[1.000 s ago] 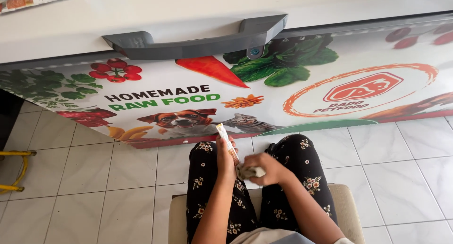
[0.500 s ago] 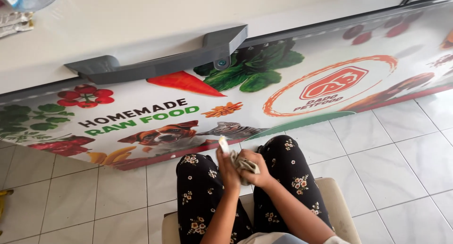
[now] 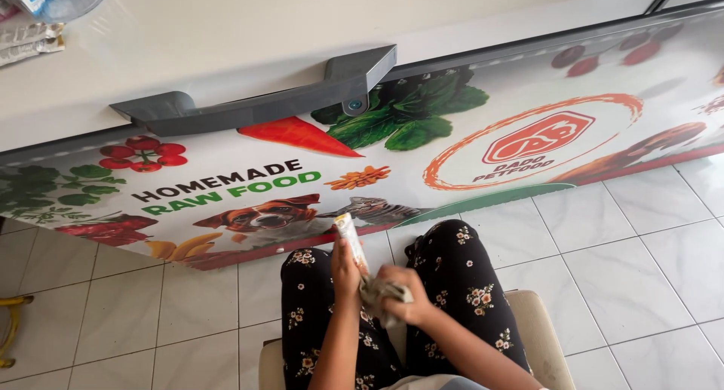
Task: Cleaning individual pet treat packets with a cloth and organizing them on top of a freezer.
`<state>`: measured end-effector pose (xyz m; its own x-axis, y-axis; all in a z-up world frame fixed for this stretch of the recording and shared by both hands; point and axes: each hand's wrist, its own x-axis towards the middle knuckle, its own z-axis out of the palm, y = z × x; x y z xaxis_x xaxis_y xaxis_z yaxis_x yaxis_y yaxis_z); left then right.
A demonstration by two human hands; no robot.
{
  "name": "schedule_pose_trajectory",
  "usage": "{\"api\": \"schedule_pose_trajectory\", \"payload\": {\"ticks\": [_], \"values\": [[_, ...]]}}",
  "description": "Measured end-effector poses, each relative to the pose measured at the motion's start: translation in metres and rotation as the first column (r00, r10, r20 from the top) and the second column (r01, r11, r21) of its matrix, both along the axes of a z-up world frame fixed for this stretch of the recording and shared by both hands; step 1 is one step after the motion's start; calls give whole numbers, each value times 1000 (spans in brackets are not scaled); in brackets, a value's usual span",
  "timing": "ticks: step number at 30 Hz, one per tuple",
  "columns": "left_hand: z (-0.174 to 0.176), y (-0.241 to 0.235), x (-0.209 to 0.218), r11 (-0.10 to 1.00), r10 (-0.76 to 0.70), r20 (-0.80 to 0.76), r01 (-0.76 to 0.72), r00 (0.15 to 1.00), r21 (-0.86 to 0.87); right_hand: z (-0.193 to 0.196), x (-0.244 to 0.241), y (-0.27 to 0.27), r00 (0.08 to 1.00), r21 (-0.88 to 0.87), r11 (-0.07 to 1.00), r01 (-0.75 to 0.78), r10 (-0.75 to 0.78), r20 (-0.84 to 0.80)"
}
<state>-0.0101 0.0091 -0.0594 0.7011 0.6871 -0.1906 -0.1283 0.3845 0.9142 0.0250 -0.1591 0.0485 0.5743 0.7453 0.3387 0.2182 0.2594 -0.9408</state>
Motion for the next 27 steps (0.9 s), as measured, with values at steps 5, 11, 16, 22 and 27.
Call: {"api": "schedule_pose_trajectory", "payload": {"ticks": [5, 11, 16, 22, 27], "values": [[31, -36, 2, 917, -153, 58, 120, 986, 381, 16, 29, -7, 945, 15, 983, 183, -180, 274], [76, -31, -28, 967, -36, 105, 8, 994, 255, -1, 27, -23, 893, 7, 930, 368, -351, -281], [48, -42, -25, 981, -170, 104, 179, 980, -78, 1, -7, -2, 991, 11, 995, 98, -98, 92], [76, 31, -35, 976, -46, 113, 21, 993, 218, 2, 18, 6, 964, 32, 982, 188, -178, -199], [60, -26, -7, 866, -353, 122, 274, 928, 418, -35, 43, 29, 932, 44, 932, 359, -360, 33]]}}
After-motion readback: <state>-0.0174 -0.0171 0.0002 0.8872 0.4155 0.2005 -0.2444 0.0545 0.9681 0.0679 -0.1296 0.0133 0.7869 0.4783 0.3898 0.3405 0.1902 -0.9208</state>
